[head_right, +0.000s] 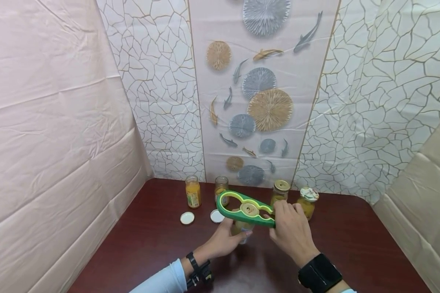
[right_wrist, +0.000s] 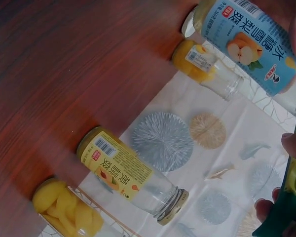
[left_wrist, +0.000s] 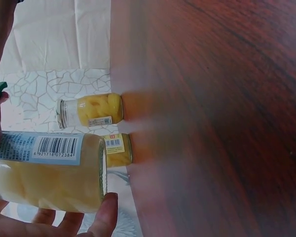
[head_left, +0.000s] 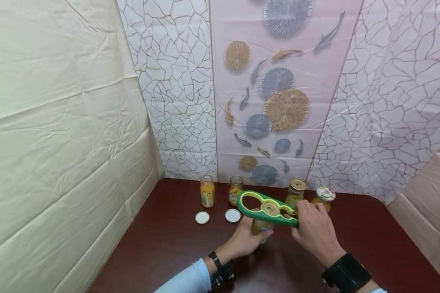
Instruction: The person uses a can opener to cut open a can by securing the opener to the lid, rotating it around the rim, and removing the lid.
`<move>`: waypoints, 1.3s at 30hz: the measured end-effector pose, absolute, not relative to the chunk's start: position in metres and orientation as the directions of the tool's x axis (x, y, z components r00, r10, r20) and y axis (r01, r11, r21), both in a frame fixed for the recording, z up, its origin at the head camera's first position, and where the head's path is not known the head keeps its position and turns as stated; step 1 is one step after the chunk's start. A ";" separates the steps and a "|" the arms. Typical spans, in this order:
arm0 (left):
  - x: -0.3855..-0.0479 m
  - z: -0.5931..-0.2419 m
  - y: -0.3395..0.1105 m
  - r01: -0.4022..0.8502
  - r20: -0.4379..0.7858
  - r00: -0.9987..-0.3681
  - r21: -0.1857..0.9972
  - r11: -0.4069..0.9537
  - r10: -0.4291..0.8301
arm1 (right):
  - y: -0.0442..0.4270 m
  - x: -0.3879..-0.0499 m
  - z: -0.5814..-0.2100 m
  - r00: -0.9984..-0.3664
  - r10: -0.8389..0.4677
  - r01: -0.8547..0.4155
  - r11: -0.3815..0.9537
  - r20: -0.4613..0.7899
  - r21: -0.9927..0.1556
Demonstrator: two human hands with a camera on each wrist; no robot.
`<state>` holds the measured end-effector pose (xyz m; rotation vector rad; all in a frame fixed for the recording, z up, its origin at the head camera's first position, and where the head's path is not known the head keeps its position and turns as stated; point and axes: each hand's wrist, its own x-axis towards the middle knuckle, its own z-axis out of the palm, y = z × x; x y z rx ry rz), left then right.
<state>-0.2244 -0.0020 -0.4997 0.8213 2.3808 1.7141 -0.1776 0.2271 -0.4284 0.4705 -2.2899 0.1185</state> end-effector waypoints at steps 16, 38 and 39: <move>-0.223 -0.501 -0.009 0.388 0.230 -0.832 0.891 0.234 0.505 | 0.229 -0.178 -0.426 -0.730 -0.302 -0.356 0.934 0.613 0.035; -0.224 -0.500 -0.032 0.323 0.147 -0.680 0.940 0.113 0.719 | 0.242 -0.189 -0.437 -0.607 -0.481 -0.525 0.840 0.633 0.134; -0.225 -0.500 -0.033 0.321 0.151 -0.672 0.942 0.102 0.725 | 0.242 -0.190 -0.437 -0.601 -0.485 -0.529 0.837 0.635 0.138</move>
